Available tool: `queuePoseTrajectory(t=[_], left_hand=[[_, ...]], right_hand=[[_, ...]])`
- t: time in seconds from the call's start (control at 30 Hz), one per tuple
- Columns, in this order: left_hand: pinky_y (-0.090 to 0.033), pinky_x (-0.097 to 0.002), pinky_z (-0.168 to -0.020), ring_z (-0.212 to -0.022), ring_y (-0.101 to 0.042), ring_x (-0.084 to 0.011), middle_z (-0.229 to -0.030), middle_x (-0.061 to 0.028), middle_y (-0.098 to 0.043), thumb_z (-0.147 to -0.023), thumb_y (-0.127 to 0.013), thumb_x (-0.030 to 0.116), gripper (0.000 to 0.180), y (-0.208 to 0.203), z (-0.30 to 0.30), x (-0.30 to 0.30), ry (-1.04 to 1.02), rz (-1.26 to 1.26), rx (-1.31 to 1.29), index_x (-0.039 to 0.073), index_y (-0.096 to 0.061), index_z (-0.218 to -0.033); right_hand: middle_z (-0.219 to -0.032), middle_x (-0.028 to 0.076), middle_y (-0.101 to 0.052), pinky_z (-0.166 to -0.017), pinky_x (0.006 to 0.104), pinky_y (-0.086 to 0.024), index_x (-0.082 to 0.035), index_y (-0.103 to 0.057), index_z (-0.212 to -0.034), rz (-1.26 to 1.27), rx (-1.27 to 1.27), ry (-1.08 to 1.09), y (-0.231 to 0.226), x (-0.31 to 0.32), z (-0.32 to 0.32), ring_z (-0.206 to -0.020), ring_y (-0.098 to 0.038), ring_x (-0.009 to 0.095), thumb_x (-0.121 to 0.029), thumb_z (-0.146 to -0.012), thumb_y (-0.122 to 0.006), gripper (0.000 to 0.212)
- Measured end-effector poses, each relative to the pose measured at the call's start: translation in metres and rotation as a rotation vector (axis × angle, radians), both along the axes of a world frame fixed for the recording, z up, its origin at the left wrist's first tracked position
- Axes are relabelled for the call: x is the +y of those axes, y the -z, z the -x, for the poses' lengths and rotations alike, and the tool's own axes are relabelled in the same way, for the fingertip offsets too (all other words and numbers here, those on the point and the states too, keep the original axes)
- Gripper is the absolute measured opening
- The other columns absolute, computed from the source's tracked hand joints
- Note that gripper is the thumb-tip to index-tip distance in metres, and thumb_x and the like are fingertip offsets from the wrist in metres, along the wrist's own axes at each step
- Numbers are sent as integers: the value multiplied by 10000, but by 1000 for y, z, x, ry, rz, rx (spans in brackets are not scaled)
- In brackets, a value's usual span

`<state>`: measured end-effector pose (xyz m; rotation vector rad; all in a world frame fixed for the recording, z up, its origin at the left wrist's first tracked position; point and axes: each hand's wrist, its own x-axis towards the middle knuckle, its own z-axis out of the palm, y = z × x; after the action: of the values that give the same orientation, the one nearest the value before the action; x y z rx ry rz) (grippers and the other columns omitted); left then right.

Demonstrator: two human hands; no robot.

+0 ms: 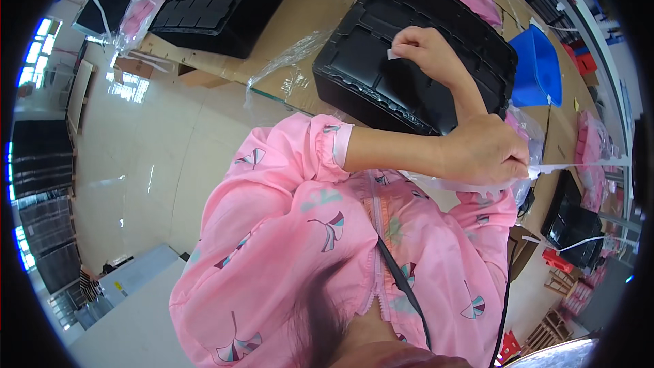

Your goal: Applying labels to plastic trays and inserting pink foam padding into them.

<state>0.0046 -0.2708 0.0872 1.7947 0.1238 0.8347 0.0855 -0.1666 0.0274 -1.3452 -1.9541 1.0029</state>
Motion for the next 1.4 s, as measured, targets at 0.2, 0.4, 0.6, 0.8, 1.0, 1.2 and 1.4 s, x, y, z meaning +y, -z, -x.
queuePoseTrajectory(t=[0.2,0.4,0.6,0.8,1.0,1.2,1.4], left_hand=[[-429,-343,-540,-574,-580,-260,-632,-109,-593,-788,-610,175,156,5,6,2,-62,-62,-63,28,-630,-738],[-429,-355,-539,-592,-582,-277,-644,-106,-595,-785,-608,179,156,3,11,8,-90,-85,-44,37,-621,-720],[-427,-365,-532,-595,-587,-283,-646,-105,-596,-787,-606,190,157,2,12,10,-102,-89,-32,47,-622,-725],[-439,-368,-542,-611,-597,-285,-641,-106,-597,-785,-608,197,146,5,12,13,-122,-89,-12,60,-631,-739],[-445,-351,-538,-609,-600,-278,-657,-106,-610,-777,-618,209,146,2,6,18,-110,-112,24,68,-659,-773],[-440,-292,-524,-574,-597,-163,-670,-83,-632,-776,-631,177,152,13,-17,43,-307,-320,35,33,-666,-812],[-432,-208,-540,-597,-529,-44,-647,-35,-614,-811,-625,127,150,2,-49,46,-147,-48,92,-5,-659,-874]], right_hand=[[-694,79,-606,-661,271,-437,22,-619,-742,133,-268,-252,4,31,41,-679,-558,148,-103,-722,-619,127],[-670,99,-602,-634,297,-437,19,-611,-691,96,-392,-334,3,39,55,-666,-566,176,-105,-698,-629,125],[-717,109,-612,-665,333,-444,-9,-617,-692,44,-499,-331,7,41,61,-731,-587,229,-122,-682,-639,116],[-886,85,-588,-716,375,-450,-63,-618,-759,-12,-690,-260,4,28,71,-839,-576,265,-171,-690,-665,136],[-923,77,-569,-707,334,-457,-52,-623,-910,-257,-365,17,27,11,50,-793,-583,220,-133,-707,-683,227],[-978,86,-602,-766,259,-458,4,-584,-1037,-237,587,459,25,-49,-30,-880,-575,149,-235,-830,-553,318],[-953,85,-608,-726,246,-450,28,-621,-976,-566,676,1024,-11,-158,-111,-822,-559,128,-52,-791,-646,203]])
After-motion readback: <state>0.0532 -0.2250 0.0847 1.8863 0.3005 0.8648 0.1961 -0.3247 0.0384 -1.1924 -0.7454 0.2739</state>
